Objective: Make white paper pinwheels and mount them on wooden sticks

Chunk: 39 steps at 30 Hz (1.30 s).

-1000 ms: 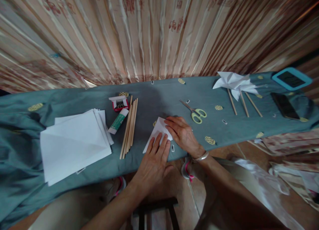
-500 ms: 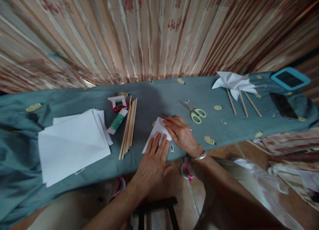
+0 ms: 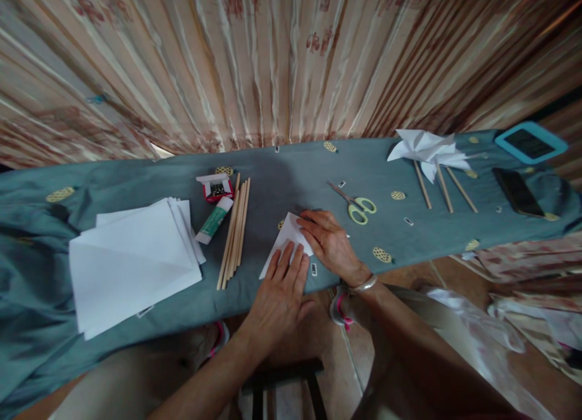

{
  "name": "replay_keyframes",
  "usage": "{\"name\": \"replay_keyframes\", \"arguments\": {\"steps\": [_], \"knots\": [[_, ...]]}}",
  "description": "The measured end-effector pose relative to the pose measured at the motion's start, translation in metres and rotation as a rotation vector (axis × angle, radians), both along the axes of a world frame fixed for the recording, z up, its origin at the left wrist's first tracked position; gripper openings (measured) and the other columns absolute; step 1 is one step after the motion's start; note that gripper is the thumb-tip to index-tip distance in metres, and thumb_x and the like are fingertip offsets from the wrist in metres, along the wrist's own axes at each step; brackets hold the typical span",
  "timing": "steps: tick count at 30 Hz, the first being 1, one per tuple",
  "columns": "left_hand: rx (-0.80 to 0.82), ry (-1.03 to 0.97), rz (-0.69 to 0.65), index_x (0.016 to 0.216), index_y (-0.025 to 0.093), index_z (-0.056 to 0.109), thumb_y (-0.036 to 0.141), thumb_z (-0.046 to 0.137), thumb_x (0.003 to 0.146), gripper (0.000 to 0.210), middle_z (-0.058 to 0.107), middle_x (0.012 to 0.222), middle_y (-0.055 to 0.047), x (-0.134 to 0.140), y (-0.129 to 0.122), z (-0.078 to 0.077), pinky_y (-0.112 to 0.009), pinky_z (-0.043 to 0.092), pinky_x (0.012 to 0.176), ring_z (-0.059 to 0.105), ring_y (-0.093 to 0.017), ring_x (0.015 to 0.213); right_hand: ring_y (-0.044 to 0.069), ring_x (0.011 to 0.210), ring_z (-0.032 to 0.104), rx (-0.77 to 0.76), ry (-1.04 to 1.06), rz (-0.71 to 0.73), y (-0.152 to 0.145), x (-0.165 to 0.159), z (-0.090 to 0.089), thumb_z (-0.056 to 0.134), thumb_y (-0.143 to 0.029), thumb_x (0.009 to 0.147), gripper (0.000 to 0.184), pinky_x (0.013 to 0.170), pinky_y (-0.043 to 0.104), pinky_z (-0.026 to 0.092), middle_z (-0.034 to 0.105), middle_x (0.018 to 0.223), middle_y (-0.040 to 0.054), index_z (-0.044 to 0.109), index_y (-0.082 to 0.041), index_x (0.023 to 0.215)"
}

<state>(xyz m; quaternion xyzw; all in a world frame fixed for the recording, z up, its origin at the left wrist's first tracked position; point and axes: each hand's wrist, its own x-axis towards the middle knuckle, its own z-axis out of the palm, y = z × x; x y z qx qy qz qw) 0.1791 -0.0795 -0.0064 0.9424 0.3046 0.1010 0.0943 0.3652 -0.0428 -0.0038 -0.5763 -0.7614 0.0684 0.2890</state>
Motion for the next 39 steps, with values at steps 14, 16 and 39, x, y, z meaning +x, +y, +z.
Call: {"name": "replay_keyframes", "arguments": {"steps": [14, 16, 39], "knots": [[0.049, 0.071, 0.003, 0.138, -0.005, 0.038, 0.047, 0.058, 0.087, 0.075, 0.037, 0.148, -0.03, 0.003, 0.002, 0.001, -0.055, 0.033, 0.113, 0.03, -0.04, 0.141, 0.028, 0.117, 0.053, -0.023, -0.095, 0.004, -0.002, -0.003, 0.002, 0.043, -0.025, 0.097, 0.035, 0.102, 0.045, 0.046, 0.063, 0.126, 0.0143, 0.066, -0.013, 0.121], [0.047, 0.09, 0.011, 0.138, -0.004, 0.039, 0.047, 0.059, 0.086, 0.076, 0.037, 0.149, -0.029, 0.004, 0.002, 0.003, -0.054, 0.033, 0.113, 0.031, -0.04, 0.141, 0.029, 0.122, 0.05, -0.033, -0.147, -0.003, -0.008, -0.003, 0.004, 0.044, -0.027, 0.097, 0.036, 0.103, 0.048, 0.043, 0.059, 0.132, 0.0155, 0.063, -0.012, 0.124], [0.056, 0.101, 0.01, 0.139, -0.002, 0.041, 0.042, 0.057, 0.088, 0.069, 0.036, 0.151, -0.025, 0.002, 0.002, 0.004, -0.052, 0.028, 0.116, 0.029, -0.039, 0.142, 0.032, 0.138, 0.039, -0.048, -0.172, -0.303, -0.039, 0.054, -0.002, 0.045, -0.042, 0.096, 0.053, 0.109, 0.051, 0.036, 0.044, 0.147, 0.0201, 0.046, -0.012, 0.14]]}}
